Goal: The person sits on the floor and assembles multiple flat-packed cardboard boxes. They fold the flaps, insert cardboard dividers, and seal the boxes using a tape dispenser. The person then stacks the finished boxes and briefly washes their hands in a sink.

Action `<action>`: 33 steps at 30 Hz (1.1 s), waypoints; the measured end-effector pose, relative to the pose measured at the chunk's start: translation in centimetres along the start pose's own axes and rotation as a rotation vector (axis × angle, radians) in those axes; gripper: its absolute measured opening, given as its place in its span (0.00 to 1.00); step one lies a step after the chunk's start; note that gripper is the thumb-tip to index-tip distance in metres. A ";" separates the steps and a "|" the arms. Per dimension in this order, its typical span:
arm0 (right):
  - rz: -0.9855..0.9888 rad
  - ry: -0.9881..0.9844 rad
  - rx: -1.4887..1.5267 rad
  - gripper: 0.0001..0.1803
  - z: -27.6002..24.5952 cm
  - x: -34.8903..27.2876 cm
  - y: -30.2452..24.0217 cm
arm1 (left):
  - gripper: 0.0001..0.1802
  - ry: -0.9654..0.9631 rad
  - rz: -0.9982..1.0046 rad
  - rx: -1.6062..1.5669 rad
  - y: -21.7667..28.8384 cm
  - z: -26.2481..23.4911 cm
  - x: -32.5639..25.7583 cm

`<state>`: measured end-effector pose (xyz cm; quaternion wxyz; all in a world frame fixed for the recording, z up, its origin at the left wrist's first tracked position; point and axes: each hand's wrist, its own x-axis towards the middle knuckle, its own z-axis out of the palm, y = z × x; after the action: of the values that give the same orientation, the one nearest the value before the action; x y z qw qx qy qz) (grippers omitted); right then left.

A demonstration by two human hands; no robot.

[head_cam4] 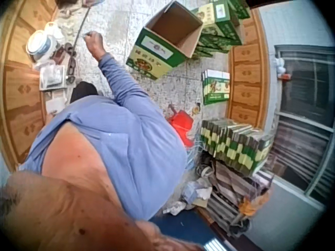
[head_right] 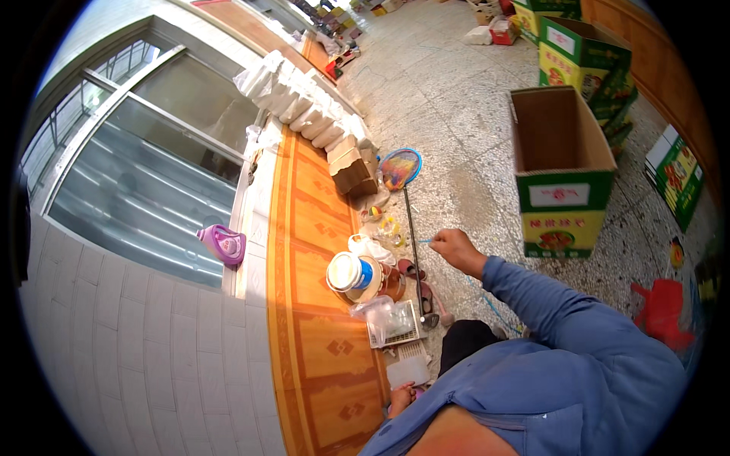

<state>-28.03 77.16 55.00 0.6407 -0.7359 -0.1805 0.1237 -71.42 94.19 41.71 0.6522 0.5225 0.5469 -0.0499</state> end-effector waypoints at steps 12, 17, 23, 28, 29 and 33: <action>0.422 0.380 0.395 0.23 -6.2 32.5 6.5 | 0.21 0.122 -0.136 -0.091 26.0 4.7 21.8; 0.371 0.499 0.316 0.15 -11.6 39.4 11.0 | 0.15 0.075 0.237 0.208 34.1 3.1 32.9; 0.472 0.673 0.332 0.13 -15.8 49.2 17.4 | 0.09 0.187 0.465 0.625 48.4 9.9 43.7; 0.588 0.689 0.211 0.16 -19.8 62.8 20.6 | 0.09 0.038 0.615 1.511 58.1 19.5 49.2; 0.617 0.666 0.178 0.18 -21.2 66.1 21.4 | 0.09 0.000 0.619 1.667 62.0 22.2 49.8; 0.515 0.528 0.068 0.11 -19.9 80.6 17.2 | 0.10 -0.064 0.746 1.606 63.6 19.9 54.6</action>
<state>54.88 91.51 44.97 0.6371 -0.7422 0.1861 0.0928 3.85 135.75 36.93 0.0772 0.9653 0.1223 -0.2173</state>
